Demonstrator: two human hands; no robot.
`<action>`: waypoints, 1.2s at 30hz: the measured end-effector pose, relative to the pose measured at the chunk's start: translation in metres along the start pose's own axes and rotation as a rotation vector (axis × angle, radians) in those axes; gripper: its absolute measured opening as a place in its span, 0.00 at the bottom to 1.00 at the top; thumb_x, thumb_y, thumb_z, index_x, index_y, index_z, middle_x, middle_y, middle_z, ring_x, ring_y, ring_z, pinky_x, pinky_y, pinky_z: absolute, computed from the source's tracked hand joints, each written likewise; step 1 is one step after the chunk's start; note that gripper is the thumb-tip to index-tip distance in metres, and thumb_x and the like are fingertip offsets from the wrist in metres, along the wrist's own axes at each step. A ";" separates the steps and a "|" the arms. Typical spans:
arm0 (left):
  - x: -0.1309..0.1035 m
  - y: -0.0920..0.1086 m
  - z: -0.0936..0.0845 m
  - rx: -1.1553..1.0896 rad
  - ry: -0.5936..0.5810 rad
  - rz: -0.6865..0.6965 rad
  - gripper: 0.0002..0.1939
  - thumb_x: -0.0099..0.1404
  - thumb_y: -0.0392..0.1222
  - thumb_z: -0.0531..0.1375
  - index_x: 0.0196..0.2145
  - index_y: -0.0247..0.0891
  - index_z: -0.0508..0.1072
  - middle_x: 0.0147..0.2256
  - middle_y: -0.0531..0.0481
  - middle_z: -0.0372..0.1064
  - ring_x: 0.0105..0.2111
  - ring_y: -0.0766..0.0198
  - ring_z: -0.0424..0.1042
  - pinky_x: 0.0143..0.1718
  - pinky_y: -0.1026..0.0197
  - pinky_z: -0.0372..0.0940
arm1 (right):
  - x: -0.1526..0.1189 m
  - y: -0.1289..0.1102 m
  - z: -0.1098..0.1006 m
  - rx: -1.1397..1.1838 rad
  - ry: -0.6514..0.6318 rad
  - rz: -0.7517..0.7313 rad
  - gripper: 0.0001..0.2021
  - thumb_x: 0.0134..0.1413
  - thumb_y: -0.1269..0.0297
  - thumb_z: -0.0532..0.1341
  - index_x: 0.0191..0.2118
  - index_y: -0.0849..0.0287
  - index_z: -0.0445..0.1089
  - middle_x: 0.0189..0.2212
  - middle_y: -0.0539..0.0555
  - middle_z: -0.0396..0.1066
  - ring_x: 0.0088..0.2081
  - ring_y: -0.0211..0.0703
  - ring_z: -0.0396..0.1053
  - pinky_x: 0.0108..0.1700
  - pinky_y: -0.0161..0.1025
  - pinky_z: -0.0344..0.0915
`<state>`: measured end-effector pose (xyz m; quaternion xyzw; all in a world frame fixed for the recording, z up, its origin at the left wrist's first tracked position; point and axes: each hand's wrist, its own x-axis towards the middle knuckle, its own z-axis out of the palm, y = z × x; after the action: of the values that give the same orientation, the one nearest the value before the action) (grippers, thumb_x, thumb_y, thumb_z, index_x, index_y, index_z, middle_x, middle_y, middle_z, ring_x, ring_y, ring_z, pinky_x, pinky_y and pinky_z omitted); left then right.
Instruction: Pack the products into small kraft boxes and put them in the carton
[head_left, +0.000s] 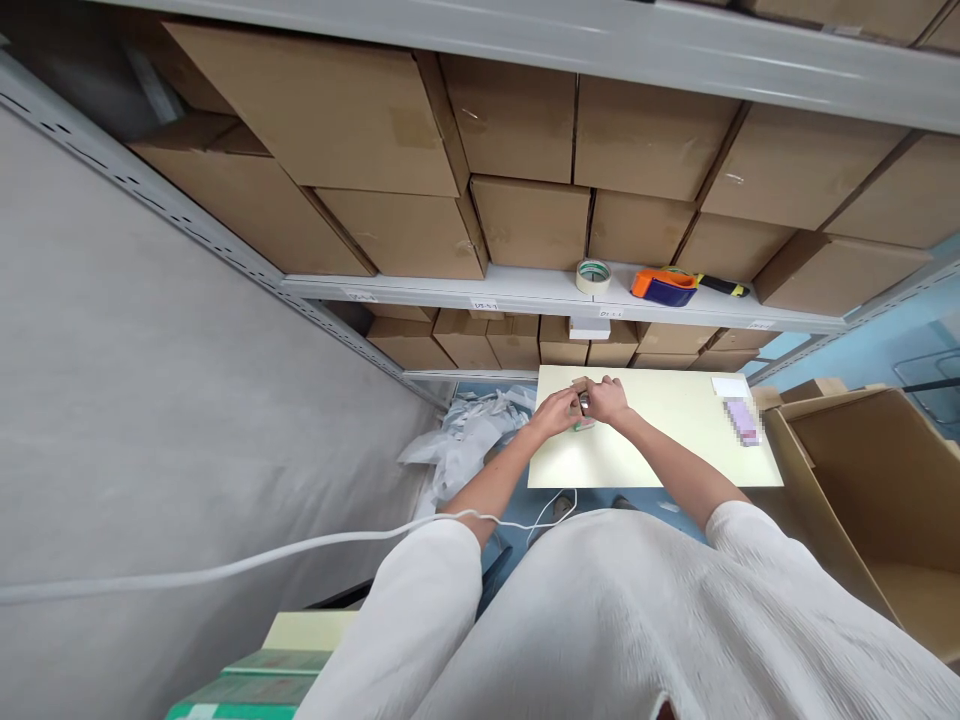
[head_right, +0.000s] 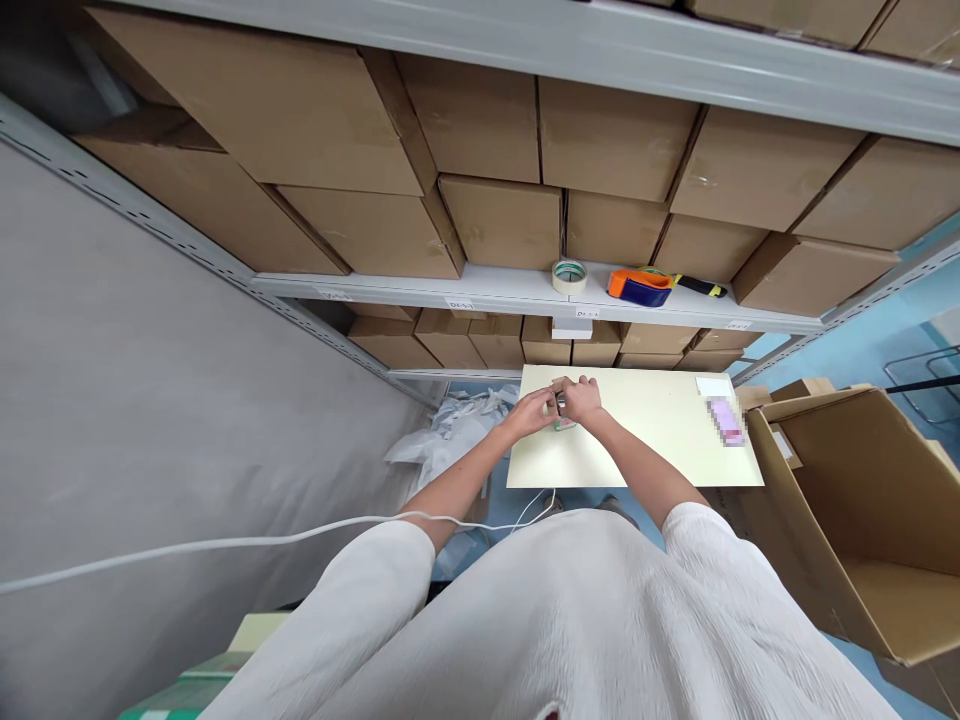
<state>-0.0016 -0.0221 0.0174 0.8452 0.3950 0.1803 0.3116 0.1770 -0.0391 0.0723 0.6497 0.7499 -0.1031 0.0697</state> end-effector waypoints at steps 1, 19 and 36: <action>0.000 0.000 0.000 -0.003 -0.001 -0.005 0.14 0.59 0.39 0.72 0.38 0.42 0.71 0.51 0.43 0.78 0.56 0.47 0.77 0.59 0.49 0.70 | -0.002 0.001 0.001 0.003 0.016 -0.007 0.23 0.61 0.55 0.66 0.58 0.60 0.72 0.44 0.67 0.82 0.56 0.64 0.71 0.55 0.52 0.60; 0.004 0.013 -0.004 -0.050 0.048 -0.083 0.56 0.59 0.39 0.71 0.78 0.42 0.48 0.66 0.37 0.69 0.63 0.40 0.71 0.62 0.44 0.67 | -0.026 0.028 -0.066 0.308 0.354 0.020 0.19 0.53 0.56 0.61 0.49 0.52 0.59 0.39 0.56 0.78 0.39 0.56 0.75 0.39 0.41 0.61; 0.014 0.021 -0.004 0.000 0.016 -0.112 0.57 0.57 0.46 0.73 0.77 0.42 0.51 0.70 0.34 0.62 0.71 0.35 0.59 0.70 0.39 0.56 | -0.037 0.054 -0.120 0.538 0.559 0.000 0.21 0.46 0.54 0.62 0.43 0.50 0.55 0.32 0.52 0.71 0.35 0.53 0.69 0.38 0.43 0.61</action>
<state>0.0167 -0.0201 0.0349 0.8203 0.4443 0.1692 0.3180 0.2394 -0.0378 0.1939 0.6479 0.6861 -0.1151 -0.3100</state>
